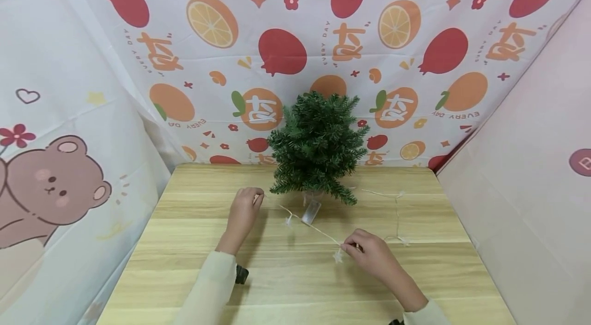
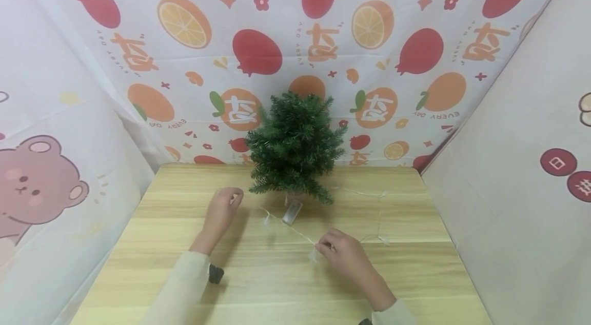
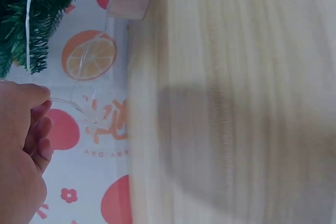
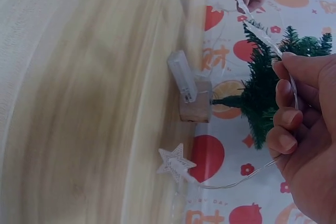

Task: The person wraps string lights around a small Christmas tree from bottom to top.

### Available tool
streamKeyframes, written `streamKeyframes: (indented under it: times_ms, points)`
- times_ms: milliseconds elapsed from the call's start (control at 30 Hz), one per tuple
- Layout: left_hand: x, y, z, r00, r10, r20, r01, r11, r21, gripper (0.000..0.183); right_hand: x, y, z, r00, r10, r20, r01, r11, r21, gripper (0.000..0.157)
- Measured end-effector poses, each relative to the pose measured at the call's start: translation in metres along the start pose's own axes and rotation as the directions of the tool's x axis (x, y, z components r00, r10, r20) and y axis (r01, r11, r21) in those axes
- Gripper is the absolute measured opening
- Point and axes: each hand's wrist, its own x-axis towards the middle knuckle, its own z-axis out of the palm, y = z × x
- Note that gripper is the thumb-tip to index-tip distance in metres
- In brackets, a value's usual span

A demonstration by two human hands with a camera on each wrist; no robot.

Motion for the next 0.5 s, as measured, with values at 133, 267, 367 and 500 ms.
streamKeyframes:
  times_ms: [133,267,367,500]
  points:
    - [0.007,0.000,-0.002,0.999,-0.034,0.001,0.034,0.999,-0.005,0.005,0.000,-0.002,-0.003,0.996,-0.060,-0.061,0.060,0.998,-0.008,0.007]
    - [0.015,0.002,-0.005,0.998,-0.070,-0.005,0.070,0.998,-0.008,0.007,0.001,-0.003,-0.004,0.991,-0.089,-0.103,0.087,0.996,-0.027,0.005]
    - [0.021,0.005,-0.007,0.996,-0.095,-0.001,0.095,0.995,-0.015,0.009,0.002,-0.004,-0.004,0.987,-0.092,-0.128,0.089,0.996,-0.033,0.005]
    - [0.027,0.008,-0.009,0.993,-0.115,0.000,0.115,0.992,-0.047,0.010,0.002,-0.009,-0.008,0.982,-0.097,-0.162,0.095,0.995,-0.019,0.008]
